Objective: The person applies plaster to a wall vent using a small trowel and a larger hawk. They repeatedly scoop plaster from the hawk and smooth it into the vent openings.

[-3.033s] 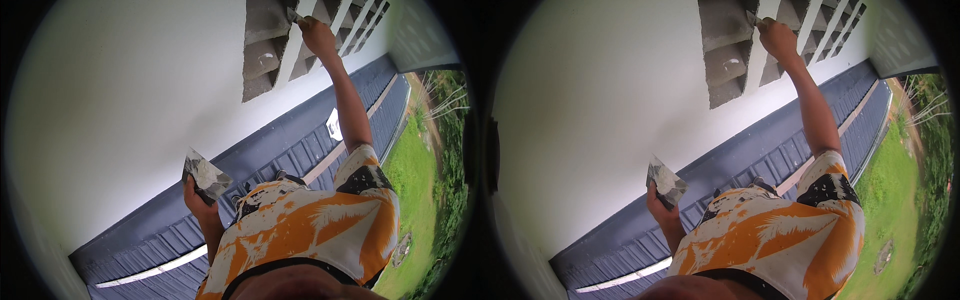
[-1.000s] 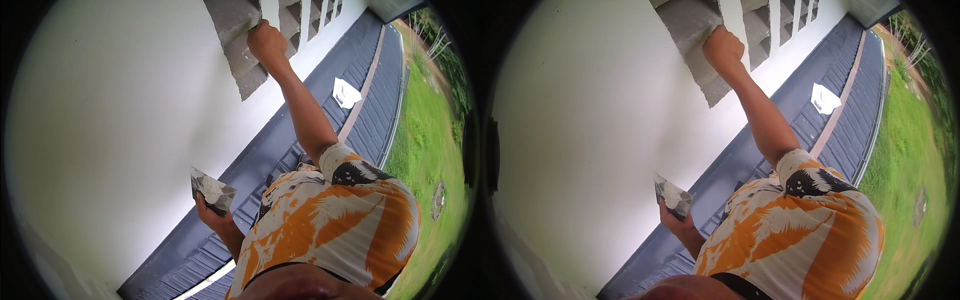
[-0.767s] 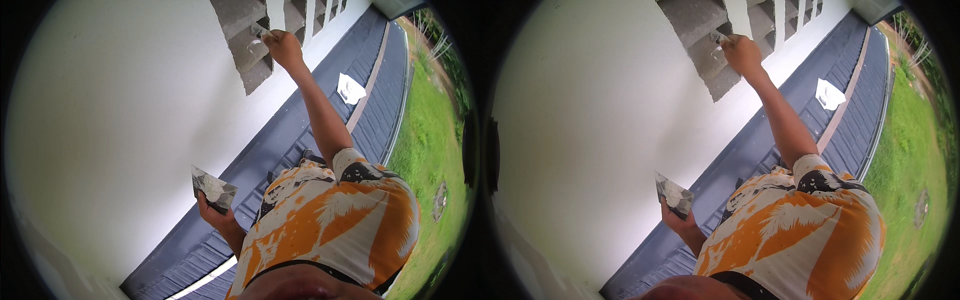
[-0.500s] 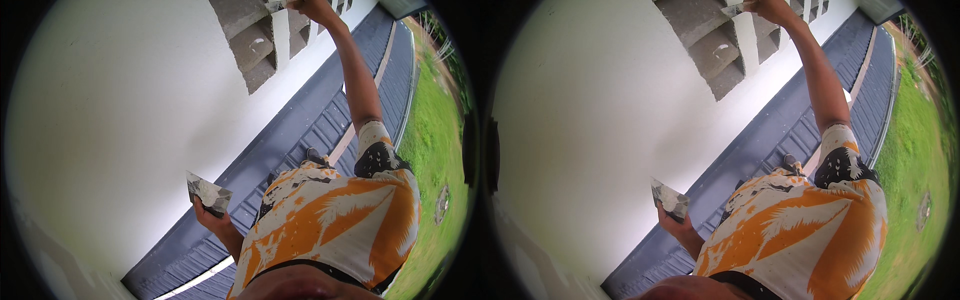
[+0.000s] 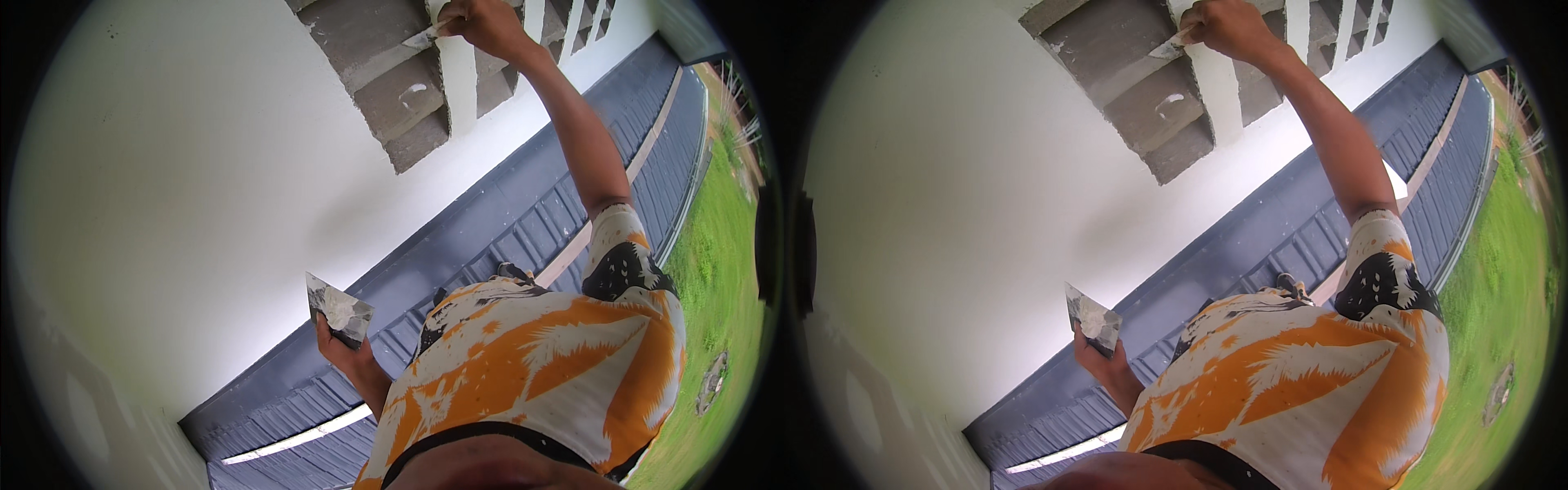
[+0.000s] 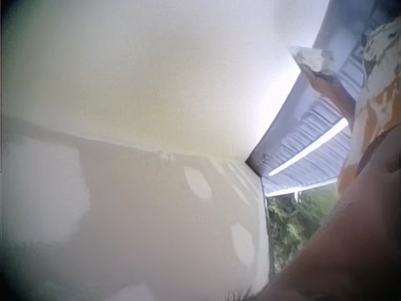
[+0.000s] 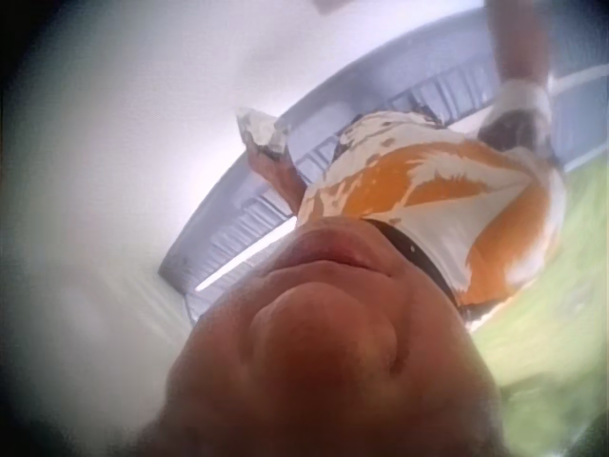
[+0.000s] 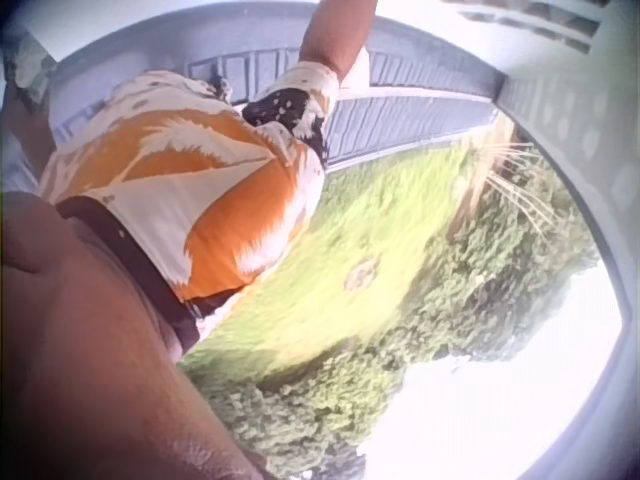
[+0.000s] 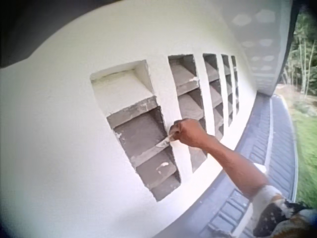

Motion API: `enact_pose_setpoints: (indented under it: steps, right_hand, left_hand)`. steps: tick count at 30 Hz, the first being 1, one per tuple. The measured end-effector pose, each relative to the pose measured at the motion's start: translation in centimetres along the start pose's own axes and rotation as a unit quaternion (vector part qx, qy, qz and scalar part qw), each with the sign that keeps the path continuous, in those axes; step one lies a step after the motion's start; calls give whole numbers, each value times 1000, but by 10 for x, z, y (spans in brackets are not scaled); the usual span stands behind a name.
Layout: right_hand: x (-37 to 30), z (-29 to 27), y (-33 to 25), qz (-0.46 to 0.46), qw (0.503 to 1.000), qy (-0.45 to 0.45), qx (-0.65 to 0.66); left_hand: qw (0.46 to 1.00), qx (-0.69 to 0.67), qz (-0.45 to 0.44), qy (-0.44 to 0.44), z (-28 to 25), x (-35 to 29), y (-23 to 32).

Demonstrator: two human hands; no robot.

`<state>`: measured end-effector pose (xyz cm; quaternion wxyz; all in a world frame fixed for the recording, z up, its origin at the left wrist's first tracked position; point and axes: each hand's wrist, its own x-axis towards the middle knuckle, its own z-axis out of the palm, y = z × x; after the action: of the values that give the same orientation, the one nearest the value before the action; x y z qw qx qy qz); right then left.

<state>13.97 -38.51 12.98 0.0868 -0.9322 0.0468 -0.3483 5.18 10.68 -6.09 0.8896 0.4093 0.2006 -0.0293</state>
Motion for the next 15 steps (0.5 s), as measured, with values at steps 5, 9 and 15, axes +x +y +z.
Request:
enact_pose_setpoints:
  steps: [5,9,15]
  right_hand:
    - [-19,6,-11,7,995,47,82]
    - [-20,7,7,46,987,64,139]
    - [-34,25,-9,92,962,54,250]
  left_hand:
    - [1000,-16,22,11,37,-36,-11]
    - [999,-9,31,12,48,-57,-18]
    - [998,-51,42,12,51,-71,-26]
